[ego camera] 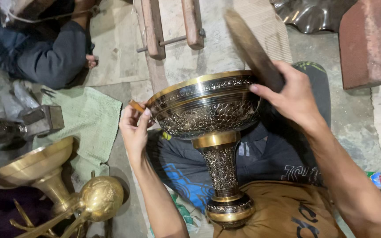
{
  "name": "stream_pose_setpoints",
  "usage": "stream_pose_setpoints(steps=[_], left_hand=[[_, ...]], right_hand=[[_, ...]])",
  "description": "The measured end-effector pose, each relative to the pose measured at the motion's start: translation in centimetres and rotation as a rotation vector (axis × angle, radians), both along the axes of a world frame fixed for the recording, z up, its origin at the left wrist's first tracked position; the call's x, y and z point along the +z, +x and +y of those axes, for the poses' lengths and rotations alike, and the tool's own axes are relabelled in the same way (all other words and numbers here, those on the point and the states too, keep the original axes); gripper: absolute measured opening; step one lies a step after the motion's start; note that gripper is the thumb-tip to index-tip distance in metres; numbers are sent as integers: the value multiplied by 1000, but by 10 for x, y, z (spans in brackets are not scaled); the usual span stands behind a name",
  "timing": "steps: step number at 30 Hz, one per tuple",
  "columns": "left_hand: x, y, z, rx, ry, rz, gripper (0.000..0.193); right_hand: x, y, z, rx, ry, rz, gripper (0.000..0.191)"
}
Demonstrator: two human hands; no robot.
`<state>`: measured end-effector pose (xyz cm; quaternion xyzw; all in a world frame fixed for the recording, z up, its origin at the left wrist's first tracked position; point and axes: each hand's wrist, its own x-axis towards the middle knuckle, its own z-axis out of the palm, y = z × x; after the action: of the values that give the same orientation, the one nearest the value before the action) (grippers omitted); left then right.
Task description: The person sits on the floor with an ornate brass bowl held between their legs and engraves decorative patterns into its surface. They hold a small punch against the metal with one hand and strike it with a wooden mallet in the other, repositioning the punch repeatedly around the bowl's rim and body.
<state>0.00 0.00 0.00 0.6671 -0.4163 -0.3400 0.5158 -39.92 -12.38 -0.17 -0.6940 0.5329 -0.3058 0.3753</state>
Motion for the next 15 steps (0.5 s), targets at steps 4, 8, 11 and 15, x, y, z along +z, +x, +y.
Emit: stream_pose_setpoints(steps=[4, 8, 11, 15], left_hand=[[46, -45, -10, 155, -203, -1, 16], [82, -92, -19, -67, -261, 67, 23], [88, -128, -39, -409, -235, -170, 27], [93, -154, -80, -753, -225, -330, 35]], right_hand=[[8, -21, 34, -127, -143, -61, 51], [0, -45, 60, -267, 3, -266, 39], [-20, -56, 74, -197, 24, -232, 24], [-45, -73, 74, -32, 102, -213, 25]])
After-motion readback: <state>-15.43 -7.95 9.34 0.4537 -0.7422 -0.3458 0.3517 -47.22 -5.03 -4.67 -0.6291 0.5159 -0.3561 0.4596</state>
